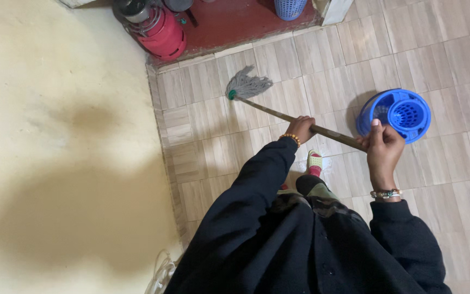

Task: The person mops a tiled floor by dipping a mop into a blue bucket of water and then pushing the mop across the floor surface.

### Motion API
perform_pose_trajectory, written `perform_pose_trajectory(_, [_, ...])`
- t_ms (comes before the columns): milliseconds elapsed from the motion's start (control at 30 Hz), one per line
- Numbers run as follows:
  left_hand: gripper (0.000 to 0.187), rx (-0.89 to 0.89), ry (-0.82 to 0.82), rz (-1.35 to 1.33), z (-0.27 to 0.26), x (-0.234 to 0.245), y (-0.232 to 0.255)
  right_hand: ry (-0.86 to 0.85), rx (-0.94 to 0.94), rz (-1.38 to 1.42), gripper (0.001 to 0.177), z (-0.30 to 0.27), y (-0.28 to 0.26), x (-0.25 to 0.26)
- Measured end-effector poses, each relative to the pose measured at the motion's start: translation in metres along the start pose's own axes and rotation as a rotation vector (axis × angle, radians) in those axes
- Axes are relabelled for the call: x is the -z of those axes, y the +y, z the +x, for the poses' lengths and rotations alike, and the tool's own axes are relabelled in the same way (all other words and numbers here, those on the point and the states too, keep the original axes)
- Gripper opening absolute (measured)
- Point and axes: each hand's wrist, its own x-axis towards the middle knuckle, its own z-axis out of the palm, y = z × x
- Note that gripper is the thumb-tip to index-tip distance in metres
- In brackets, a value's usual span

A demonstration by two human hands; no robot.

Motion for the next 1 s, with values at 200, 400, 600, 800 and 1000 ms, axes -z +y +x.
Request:
perform_pose_trajectory(200, [0.027,0.074,0.033,0.083,-0.020,0.006,-0.027,-0.086,-0.038,0.021,0.045,0.009,0.025,-0.020])
perform_pose_trajectory(400, [0.030,0.240,0.049,0.109,-0.035,0.012,-0.039,-0.172,-0.036,-0.035,0.049,0.024,0.027,-0.039])
perform_pose_trajectory(600, [0.033,0.385,0.146,0.127,-0.039,0.008,-0.032,-0.178,-0.020,0.066,0.057,0.041,0.016,-0.049])
perform_pose_trajectory(800, [0.035,0.444,0.325,0.077,-0.034,-0.009,-0.011,-0.184,-0.162,0.327,0.057,0.060,-0.018,-0.046])
perform_pose_trajectory(1000, [0.071,0.364,0.516,-0.038,-0.042,-0.028,0.022,-0.316,-0.117,0.409,0.063,0.071,-0.061,-0.042])
